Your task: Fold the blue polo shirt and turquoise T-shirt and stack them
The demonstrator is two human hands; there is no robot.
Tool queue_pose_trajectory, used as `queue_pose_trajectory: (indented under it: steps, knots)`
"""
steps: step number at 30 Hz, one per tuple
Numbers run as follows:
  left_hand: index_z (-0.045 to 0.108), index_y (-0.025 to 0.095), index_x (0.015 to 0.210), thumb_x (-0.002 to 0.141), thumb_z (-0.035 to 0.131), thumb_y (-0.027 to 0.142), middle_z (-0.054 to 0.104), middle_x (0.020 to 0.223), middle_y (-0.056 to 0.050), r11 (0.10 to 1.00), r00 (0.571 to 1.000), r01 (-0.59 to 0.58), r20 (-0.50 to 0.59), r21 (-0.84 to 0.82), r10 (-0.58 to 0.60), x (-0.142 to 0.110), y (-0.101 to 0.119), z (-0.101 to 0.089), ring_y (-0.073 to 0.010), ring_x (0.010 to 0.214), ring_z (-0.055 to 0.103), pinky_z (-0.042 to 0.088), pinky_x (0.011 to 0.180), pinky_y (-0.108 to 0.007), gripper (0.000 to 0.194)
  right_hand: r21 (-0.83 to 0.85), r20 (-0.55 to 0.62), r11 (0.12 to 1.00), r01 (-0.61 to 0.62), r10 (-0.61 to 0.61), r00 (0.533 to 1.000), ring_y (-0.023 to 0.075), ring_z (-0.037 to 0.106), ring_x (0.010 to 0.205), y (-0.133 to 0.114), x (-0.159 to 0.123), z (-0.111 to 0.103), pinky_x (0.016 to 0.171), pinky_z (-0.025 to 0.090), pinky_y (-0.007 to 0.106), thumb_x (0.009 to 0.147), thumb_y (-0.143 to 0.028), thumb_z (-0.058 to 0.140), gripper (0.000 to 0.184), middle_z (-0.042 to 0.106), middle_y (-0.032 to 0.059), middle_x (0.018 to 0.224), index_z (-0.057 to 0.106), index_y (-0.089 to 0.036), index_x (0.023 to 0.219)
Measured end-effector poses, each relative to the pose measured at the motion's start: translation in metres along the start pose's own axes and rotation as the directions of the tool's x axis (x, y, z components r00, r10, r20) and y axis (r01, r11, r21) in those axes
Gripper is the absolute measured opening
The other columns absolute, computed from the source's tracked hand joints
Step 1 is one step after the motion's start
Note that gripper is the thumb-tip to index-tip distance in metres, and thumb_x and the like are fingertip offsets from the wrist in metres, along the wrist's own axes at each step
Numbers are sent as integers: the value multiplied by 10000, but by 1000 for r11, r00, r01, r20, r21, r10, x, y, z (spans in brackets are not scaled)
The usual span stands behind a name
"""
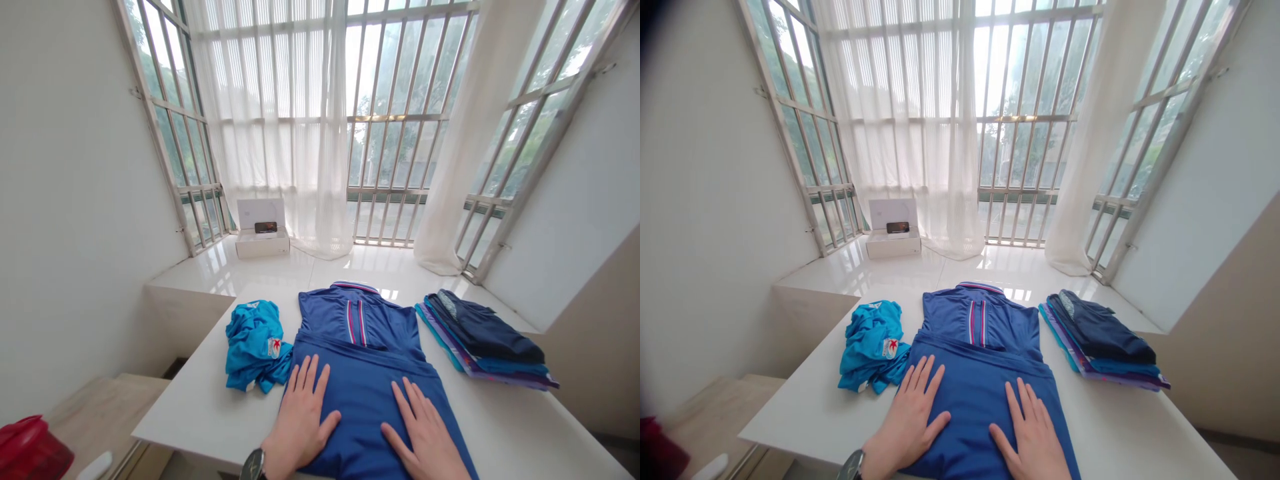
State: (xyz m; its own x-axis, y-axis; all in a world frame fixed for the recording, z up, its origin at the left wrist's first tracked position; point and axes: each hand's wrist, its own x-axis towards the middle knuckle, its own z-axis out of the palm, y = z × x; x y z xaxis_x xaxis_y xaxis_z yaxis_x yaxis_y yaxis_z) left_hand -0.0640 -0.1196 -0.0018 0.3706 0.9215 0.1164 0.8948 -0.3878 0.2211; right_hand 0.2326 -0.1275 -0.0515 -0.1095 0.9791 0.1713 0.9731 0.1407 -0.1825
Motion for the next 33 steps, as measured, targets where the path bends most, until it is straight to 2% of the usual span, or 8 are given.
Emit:
queue_pose_trajectory:
  steps: [3, 6, 11, 13, 15, 20, 27, 33]
  knots:
    - [213, 284, 1574, 957, 384, 648, 142, 1653, -91, 999, 998, -32, 48, -41, 34, -11, -6, -5, -332, 1511, 147, 201, 1212, -553, 737, -15, 40, 1000, -22, 23, 999, 325, 303, 1467, 5, -14, -3, 1189, 307, 546, 874, -715, 419, 771, 330, 48, 1600, 369, -290, 1515]
    - [217, 290, 1572, 936, 433, 657, 148, 1652, -89, 997, 996, -55, 67, -53, 59, -11, -12, -10, -330, 1509, 158, 209, 1211, -550, 766, -25, 58, 999, -32, 33, 998, 301, 292, 1473, 14, -17, -12, 1202, 293, 527, 889, -704, 393, 767, 317, 41, 1604, 343, -279, 1525]
    - [278, 208, 1560, 939, 516, 524, 212, 1636, -121, 999, 999, 31, -30, -31, -32, -20, -9, -2, -340, 1493, 222, 293, 1189, -515, 736, -18, 56, 1000, 9, -8, 998, 292, 284, 1477, 18, -20, -17, 1204, 297, 516, 916, -668, 382, 741, 297, 42, 1611, 321, -262, 1534]
    - [288, 240, 1557, 985, 450, 427, 227, 1636, -83, 1000, 998, 4, -65, -28, -6, -28, -1, 3, -308, 1491, 241, 314, 1183, -493, 623, -23, 51, 1000, 14, -13, 999, 291, 282, 1478, 17, -21, -15, 1205, 294, 514, 920, -661, 383, 739, 292, 45, 1613, 319, -256, 1535]
    - [270, 283, 1561, 1009, 397, 425, 234, 1636, -54, 998, 997, -47, -64, -34, 45, -34, 6, 5, -293, 1486, 259, 327, 1176, -488, 584, -30, 46, 999, 13, -12, 999, 294, 282, 1478, 17, -22, -14, 1206, 292, 513, 920, -659, 388, 741, 294, 52, 1613, 329, -246, 1532]
    - [250, 327, 1561, 935, 454, 640, 193, 1643, -61, 995, 998, -63, 0, -72, 63, -33, 11, -4, -350, 1493, 217, 281, 1183, -569, 729, -32, 35, 999, 20, -19, 999, 307, 294, 1473, 17, -20, -15, 1201, 299, 521, 910, -662, 411, 748, 320, 62, 1604, 351, -241, 1525]
    - [206, 362, 1564, 837, 583, 688, 115, 1653, -69, 987, 993, -101, 56, -125, 108, -29, -2, -13, -372, 1500, 165, 241, 1191, -606, 881, -33, 77, 999, 4, -2, 997, 313, 270, 1480, 13, -20, -24, 1204, 287, 528, 882, -704, 419, 810, 285, 66, 1613, 323, -230, 1533]
    - [225, 346, 1563, 800, 660, 652, 161, 1640, -87, 988, 988, -135, 61, -71, 139, -44, -14, -12, -381, 1475, 252, 311, 1169, -582, 930, -5, 84, 1000, 14, -14, 996, 334, 294, 1467, 20, -33, -25, 1184, 320, 551, 875, -691, 447, 808, 304, 75, 1602, 353, -218, 1523]
